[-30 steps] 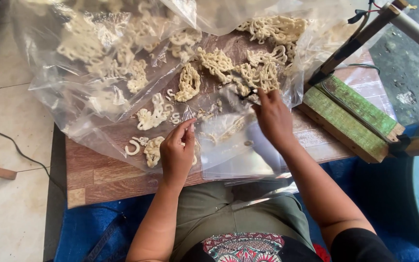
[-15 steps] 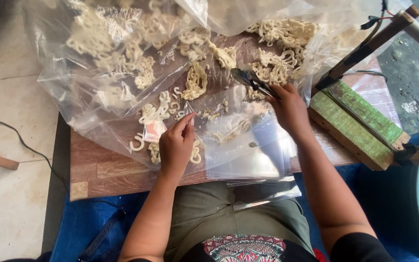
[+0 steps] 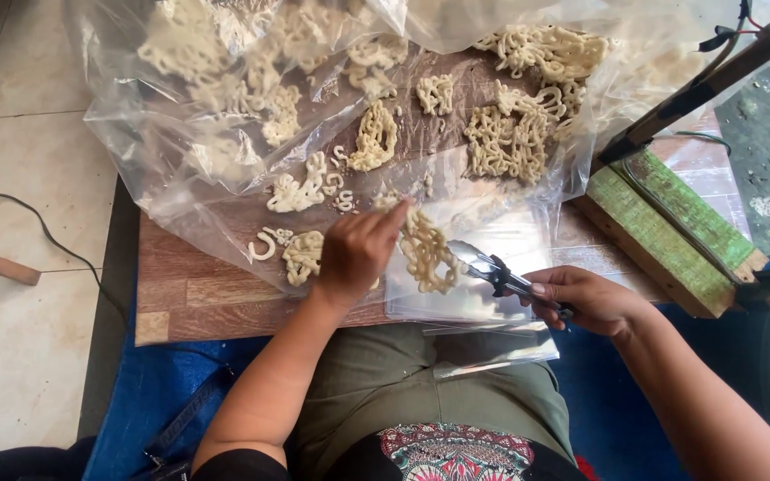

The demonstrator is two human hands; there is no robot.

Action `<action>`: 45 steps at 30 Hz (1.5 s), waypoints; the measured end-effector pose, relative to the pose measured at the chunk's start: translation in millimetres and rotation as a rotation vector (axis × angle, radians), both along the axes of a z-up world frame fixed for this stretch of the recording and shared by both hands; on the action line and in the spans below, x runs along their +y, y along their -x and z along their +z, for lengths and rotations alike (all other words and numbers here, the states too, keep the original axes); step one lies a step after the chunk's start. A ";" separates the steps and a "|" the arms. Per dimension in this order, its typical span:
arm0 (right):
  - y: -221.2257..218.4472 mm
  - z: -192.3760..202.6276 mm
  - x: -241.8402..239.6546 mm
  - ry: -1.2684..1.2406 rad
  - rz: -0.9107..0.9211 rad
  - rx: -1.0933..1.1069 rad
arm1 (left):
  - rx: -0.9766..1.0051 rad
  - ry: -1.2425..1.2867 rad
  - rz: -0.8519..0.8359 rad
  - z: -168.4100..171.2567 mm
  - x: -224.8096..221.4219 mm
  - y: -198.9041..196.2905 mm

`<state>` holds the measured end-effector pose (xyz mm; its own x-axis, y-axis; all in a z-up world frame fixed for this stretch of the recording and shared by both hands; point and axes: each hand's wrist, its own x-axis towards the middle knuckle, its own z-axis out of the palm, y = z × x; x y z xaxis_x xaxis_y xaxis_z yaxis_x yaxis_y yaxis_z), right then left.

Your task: Packaging individual crackers into small plastic bags from a large pile on a production floor.

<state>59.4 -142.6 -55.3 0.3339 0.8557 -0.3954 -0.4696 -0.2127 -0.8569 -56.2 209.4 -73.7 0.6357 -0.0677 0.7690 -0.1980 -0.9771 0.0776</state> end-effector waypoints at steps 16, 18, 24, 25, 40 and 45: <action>-1.6 2.3 20.2 -0.121 0.057 0.164 | 0.141 0.035 -0.255 28.9 -14.3 10.5; 0.2 7.1 24.6 -0.103 0.001 0.181 | 0.134 0.077 -0.264 22.4 -25.1 9.9; 8.8 4.0 27.3 -0.014 -0.210 -0.102 | 0.282 0.762 -0.118 63.4 -28.8 13.2; 9.3 15.7 27.0 -0.015 -0.209 -0.101 | 0.282 0.762 -0.116 68.5 -24.8 12.2; 6.3 58.3 106.0 0.245 -0.434 -1.639 | 0.055 1.151 0.101 107.4 25.5 41.2; -18.1 -18.2 183.3 0.501 -0.311 -2.391 | 0.066 1.241 0.066 103.6 16.7 48.9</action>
